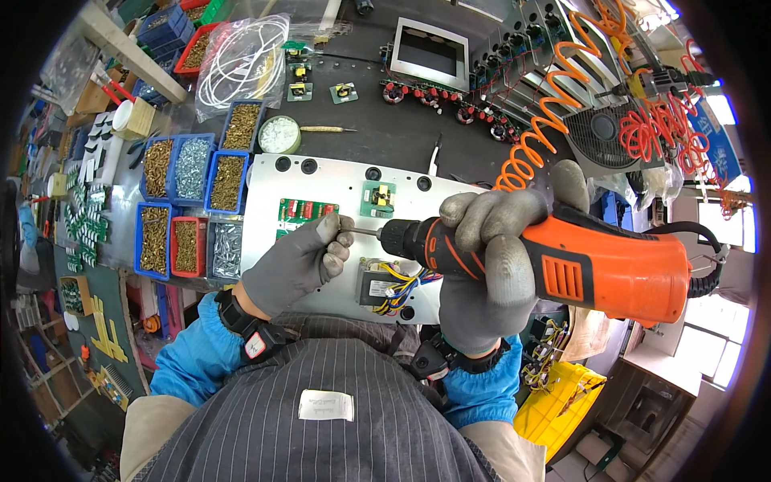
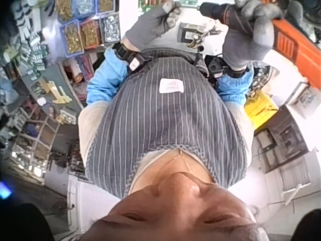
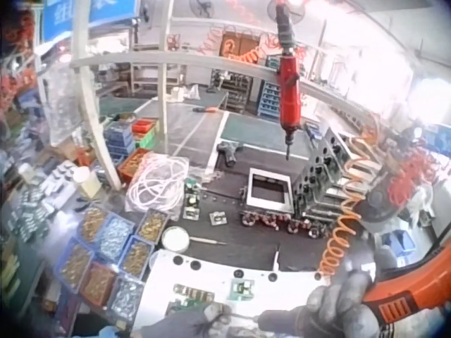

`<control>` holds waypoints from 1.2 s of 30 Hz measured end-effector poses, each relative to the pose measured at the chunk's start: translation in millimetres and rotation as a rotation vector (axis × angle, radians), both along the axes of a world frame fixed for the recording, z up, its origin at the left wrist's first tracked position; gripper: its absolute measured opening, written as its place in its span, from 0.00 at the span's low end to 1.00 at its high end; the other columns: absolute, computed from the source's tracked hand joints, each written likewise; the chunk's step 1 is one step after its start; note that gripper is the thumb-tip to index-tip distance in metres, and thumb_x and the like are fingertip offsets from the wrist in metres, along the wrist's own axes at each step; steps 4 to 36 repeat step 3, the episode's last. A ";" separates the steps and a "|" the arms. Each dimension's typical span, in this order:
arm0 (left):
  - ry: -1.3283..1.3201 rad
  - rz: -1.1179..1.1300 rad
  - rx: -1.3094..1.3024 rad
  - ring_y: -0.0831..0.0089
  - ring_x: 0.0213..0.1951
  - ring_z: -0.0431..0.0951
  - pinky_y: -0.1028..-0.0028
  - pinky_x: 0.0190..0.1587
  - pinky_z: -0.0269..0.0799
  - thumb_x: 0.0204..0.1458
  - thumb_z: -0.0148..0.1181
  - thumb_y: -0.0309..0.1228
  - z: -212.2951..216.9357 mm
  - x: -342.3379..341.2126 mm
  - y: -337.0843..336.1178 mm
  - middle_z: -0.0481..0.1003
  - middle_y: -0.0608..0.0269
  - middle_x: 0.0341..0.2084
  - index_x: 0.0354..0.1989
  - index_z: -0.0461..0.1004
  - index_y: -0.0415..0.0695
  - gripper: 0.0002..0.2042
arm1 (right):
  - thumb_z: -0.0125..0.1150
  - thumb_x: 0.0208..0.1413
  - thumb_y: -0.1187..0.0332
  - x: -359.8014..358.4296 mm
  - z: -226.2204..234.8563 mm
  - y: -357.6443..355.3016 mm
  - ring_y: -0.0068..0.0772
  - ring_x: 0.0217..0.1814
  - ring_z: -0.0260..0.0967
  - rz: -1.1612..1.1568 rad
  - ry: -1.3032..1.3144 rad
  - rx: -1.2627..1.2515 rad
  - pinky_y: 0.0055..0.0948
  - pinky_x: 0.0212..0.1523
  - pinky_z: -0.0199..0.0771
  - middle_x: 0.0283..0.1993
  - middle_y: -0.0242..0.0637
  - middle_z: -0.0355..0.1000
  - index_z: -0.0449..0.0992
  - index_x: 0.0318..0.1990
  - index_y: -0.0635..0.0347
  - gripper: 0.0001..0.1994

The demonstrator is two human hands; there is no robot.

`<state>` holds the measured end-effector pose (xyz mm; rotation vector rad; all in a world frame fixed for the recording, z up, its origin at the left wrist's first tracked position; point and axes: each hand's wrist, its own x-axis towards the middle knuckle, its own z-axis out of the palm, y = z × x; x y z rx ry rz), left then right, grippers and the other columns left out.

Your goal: Install and fasten electrical components and circuit boards onto a metal chassis using powered screwdrivers.

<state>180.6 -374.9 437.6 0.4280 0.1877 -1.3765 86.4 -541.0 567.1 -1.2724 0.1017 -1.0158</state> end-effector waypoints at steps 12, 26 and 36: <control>0.032 -0.002 -0.043 0.85 0.34 0.69 0.87 0.36 0.74 0.66 0.54 0.38 -3.5 2.5 -10.2 0.67 0.66 0.39 0.55 0.67 0.39 0.17 | 0.64 0.54 0.69 -2.2 -7.6 -15.9 0.25 0.30 0.64 0.024 -0.038 0.105 0.40 0.46 0.74 0.33 0.29 0.63 0.47 0.74 0.56 0.43; 0.032 -0.002 -0.043 0.85 0.34 0.69 0.87 0.36 0.74 0.66 0.54 0.38 -3.5 2.5 -10.2 0.67 0.66 0.39 0.55 0.67 0.39 0.17 | 0.64 0.54 0.69 -2.2 -7.6 -15.9 0.25 0.30 0.64 0.024 -0.038 0.105 0.40 0.46 0.74 0.33 0.29 0.63 0.47 0.74 0.56 0.43; 0.032 -0.002 -0.043 0.85 0.34 0.69 0.87 0.36 0.74 0.66 0.54 0.38 -3.5 2.5 -10.2 0.67 0.66 0.39 0.55 0.67 0.39 0.17 | 0.64 0.54 0.69 -2.2 -7.6 -15.9 0.25 0.30 0.64 0.024 -0.038 0.105 0.40 0.46 0.74 0.33 0.29 0.63 0.47 0.74 0.56 0.43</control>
